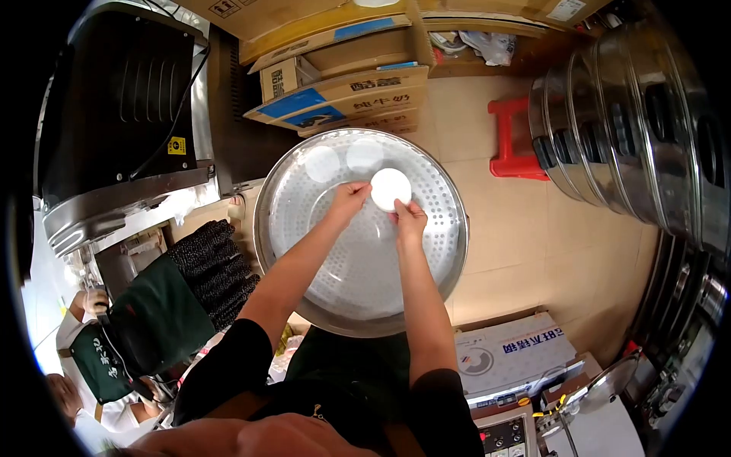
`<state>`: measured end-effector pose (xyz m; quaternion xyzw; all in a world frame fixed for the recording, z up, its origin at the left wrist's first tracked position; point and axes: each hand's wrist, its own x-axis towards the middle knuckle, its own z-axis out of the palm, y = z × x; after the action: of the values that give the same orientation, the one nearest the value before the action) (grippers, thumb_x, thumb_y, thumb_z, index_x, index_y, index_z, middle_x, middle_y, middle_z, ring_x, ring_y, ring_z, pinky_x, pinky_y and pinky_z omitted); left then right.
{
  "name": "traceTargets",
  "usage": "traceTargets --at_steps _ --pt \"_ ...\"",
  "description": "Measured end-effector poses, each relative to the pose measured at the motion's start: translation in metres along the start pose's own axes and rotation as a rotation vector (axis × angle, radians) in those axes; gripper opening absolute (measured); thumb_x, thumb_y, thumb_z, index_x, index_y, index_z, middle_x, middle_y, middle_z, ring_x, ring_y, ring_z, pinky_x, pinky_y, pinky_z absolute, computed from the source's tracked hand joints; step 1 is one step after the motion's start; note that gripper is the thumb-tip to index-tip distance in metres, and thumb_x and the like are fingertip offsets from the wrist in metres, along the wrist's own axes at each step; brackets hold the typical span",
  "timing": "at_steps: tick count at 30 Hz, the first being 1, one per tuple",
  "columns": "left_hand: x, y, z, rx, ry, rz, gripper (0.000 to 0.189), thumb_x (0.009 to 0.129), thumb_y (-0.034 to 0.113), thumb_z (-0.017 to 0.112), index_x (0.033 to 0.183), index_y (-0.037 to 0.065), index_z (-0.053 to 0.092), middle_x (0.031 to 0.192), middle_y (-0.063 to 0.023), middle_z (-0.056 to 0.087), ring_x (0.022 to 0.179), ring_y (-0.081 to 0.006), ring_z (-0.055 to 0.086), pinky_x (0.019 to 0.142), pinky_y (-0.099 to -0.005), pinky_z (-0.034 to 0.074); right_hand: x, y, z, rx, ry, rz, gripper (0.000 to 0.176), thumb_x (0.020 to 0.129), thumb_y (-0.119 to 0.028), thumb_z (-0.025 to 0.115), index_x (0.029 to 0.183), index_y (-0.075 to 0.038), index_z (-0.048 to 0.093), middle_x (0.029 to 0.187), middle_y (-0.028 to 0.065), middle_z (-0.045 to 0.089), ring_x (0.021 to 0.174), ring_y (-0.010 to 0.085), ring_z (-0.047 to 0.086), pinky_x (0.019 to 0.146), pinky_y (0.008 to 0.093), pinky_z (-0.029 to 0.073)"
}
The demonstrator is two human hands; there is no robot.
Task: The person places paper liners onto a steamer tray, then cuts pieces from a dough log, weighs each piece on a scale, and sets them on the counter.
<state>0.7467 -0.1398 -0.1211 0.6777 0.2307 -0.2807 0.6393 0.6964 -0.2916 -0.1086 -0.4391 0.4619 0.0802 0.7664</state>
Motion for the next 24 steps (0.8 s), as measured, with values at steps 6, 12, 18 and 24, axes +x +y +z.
traceTargets --at_steps 6,12,18,24 --pt "-0.006 0.001 0.023 0.050 0.048 0.225 0.013 0.079 0.011 0.071 0.086 0.000 0.070 0.072 -0.0008 0.063 0.063 -0.0061 0.052 0.054 -0.0222 0.040 -0.007 -0.005 -0.020 0.015 0.051 -0.045 0.013 0.084 -0.005 0.067 0.096 -0.001 0.065 0.087 0.0060 0.066 0.070 0.0124 0.062 0.059 0.0229 0.052" --pt "0.005 -0.001 0.044 0.050 0.156 0.080 0.014 0.077 0.011 0.072 0.083 -0.002 0.068 0.068 -0.0028 0.061 0.056 -0.0087 0.052 0.048 -0.0247 0.039 -0.013 0.003 -0.059 0.080 0.220 -0.005 0.016 0.084 -0.003 0.064 0.100 -0.001 0.063 0.093 0.0060 0.066 0.076 0.0145 0.062 0.062 0.0263 0.052" --pt "0.032 -0.008 0.065 0.187 0.340 0.154 0.012 0.079 0.008 0.070 0.083 -0.003 0.067 0.066 -0.0048 0.061 0.053 -0.0106 0.052 0.048 -0.0263 0.040 -0.026 0.023 -0.090 0.116 0.246 0.016 0.017 0.085 -0.006 0.064 0.102 -0.004 0.065 0.097 0.0050 0.066 0.083 0.0144 0.062 0.066 0.0278 0.053" --pt "0.009 -0.008 0.067 0.370 0.426 0.540 0.018 0.081 0.012 0.069 0.092 -0.002 0.069 0.068 -0.0039 0.061 0.057 -0.0094 0.052 0.051 -0.0249 0.040 -0.041 0.014 -0.088 0.149 0.216 0.038 0.016 0.086 -0.007 0.064 0.101 -0.004 0.065 0.096 0.0043 0.066 0.082 0.0126 0.062 0.066 0.0259 0.052"
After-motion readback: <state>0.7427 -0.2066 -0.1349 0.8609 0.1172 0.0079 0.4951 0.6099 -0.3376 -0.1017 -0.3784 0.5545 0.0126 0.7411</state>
